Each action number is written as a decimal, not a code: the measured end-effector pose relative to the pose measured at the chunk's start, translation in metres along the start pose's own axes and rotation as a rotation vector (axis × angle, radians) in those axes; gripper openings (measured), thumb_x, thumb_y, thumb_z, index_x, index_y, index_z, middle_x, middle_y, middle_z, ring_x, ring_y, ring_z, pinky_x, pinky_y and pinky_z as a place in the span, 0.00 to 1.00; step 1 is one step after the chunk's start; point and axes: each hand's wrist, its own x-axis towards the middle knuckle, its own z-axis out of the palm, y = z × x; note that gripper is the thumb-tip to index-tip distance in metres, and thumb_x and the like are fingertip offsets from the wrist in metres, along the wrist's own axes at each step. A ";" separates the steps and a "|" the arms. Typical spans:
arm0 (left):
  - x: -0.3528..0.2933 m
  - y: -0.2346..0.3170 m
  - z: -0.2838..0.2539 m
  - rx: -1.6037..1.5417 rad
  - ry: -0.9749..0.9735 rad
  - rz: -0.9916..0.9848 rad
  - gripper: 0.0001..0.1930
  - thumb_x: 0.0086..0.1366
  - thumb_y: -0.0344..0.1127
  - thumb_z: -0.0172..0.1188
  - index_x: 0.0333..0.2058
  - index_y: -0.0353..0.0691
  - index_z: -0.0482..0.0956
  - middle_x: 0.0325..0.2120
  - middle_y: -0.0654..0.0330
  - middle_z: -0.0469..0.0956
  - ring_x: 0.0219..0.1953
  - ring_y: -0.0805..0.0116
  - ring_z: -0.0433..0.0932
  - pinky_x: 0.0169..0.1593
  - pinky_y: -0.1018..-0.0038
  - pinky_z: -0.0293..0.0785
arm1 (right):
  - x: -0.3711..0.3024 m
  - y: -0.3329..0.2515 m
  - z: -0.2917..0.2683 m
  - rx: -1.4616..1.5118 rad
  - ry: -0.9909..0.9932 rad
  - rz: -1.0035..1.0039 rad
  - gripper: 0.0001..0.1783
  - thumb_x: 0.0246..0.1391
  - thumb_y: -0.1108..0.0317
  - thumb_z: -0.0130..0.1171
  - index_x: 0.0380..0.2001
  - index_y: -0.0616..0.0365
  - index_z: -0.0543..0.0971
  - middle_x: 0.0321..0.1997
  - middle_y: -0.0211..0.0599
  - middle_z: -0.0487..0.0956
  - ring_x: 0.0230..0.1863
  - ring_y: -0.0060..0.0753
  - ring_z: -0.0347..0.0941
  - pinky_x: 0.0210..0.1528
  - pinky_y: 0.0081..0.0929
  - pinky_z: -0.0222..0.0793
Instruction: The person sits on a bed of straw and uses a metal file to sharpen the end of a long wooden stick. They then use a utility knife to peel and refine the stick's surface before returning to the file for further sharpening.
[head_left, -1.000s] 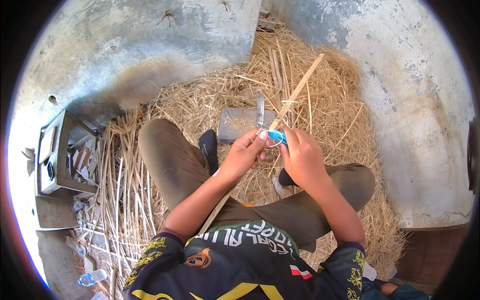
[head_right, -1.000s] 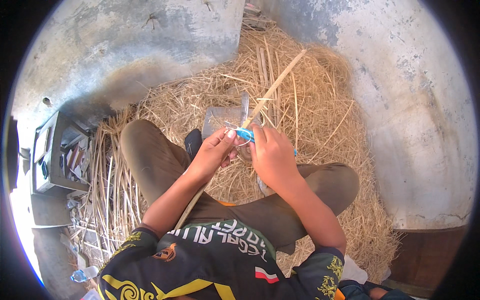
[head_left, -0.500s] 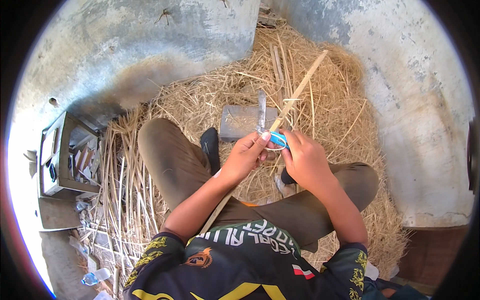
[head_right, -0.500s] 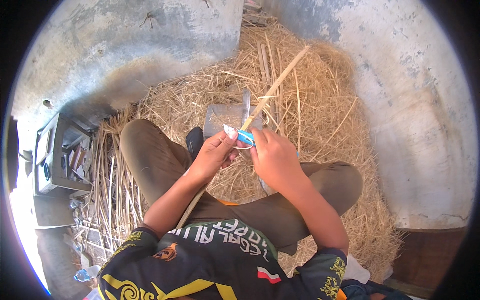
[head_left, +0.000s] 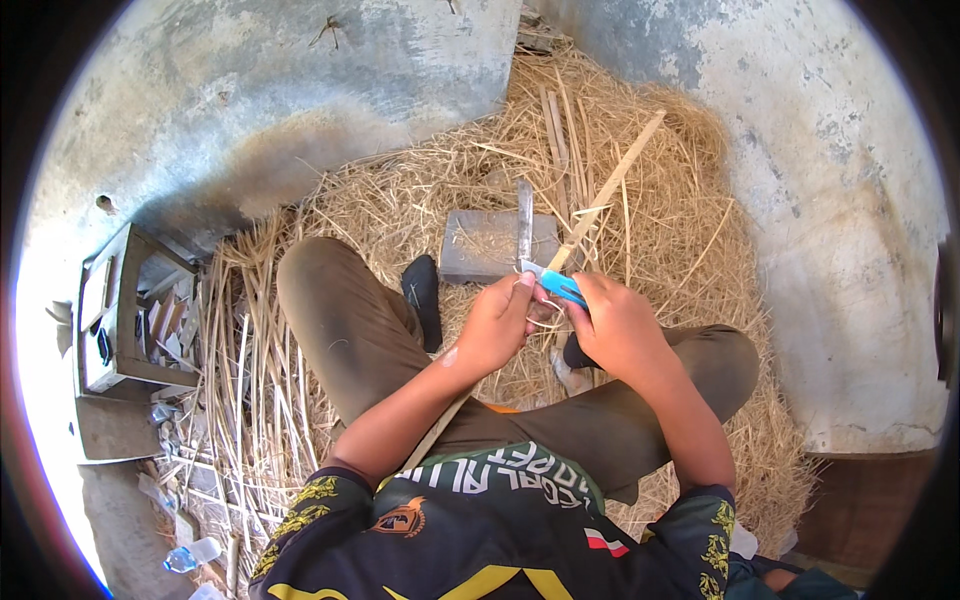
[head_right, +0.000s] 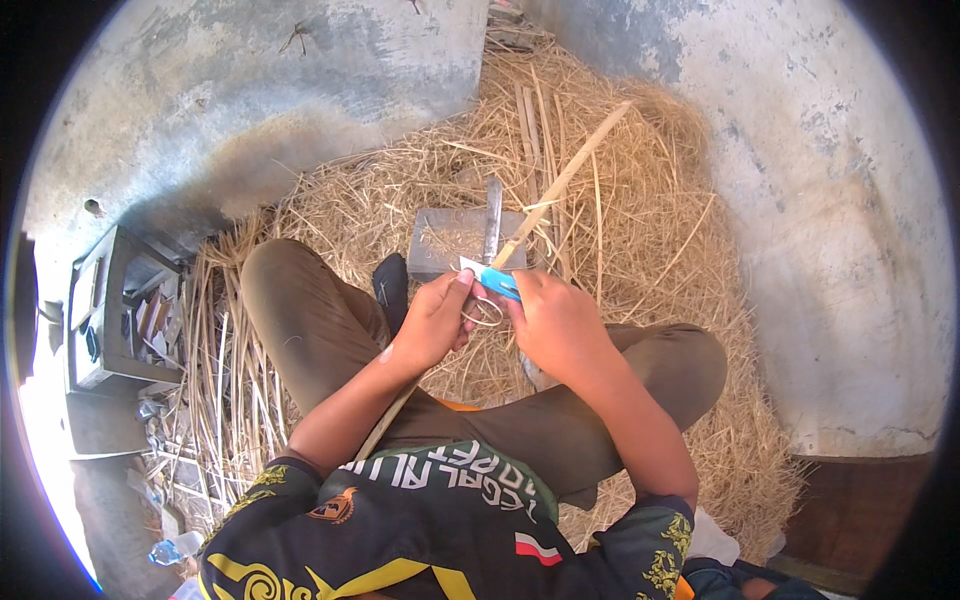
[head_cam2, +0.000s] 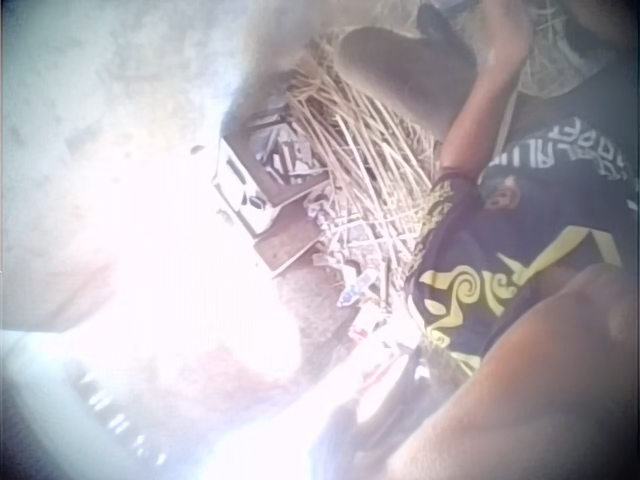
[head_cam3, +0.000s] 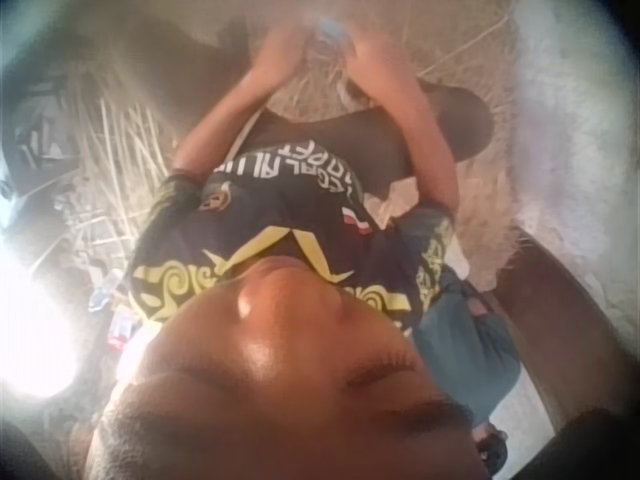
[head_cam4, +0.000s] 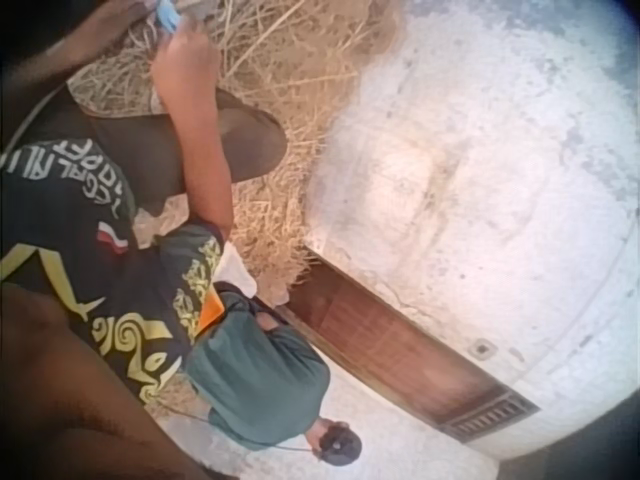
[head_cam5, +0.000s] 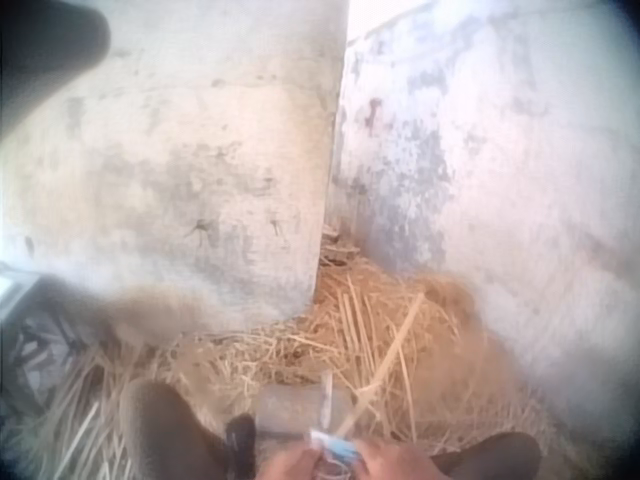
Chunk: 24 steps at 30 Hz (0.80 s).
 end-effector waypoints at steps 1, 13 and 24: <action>0.001 -0.002 -0.001 0.014 0.005 0.016 0.16 0.79 0.44 0.45 0.38 0.38 0.75 0.24 0.64 0.77 0.19 0.80 0.70 0.21 0.80 0.65 | 0.000 0.000 -0.002 0.005 -0.003 0.006 0.12 0.57 0.68 0.62 0.40 0.62 0.75 0.34 0.47 0.79 0.35 0.53 0.80 0.35 0.46 0.76; 0.002 0.007 -0.001 -0.211 -0.047 0.047 0.14 0.74 0.43 0.58 0.48 0.39 0.72 0.31 0.62 0.82 0.23 0.85 0.71 0.19 0.85 0.61 | 0.000 -0.001 -0.012 -0.043 0.008 -0.026 0.16 0.54 0.70 0.65 0.46 0.63 0.77 0.38 0.47 0.80 0.36 0.52 0.80 0.36 0.43 0.76; 0.002 0.005 -0.002 -0.179 -0.045 -0.014 0.12 0.75 0.43 0.55 0.42 0.40 0.77 0.31 0.65 0.81 0.23 0.86 0.69 0.21 0.86 0.62 | 0.001 0.003 -0.011 -0.185 0.046 -0.140 0.18 0.50 0.72 0.67 0.45 0.63 0.77 0.33 0.42 0.76 0.32 0.46 0.78 0.31 0.39 0.74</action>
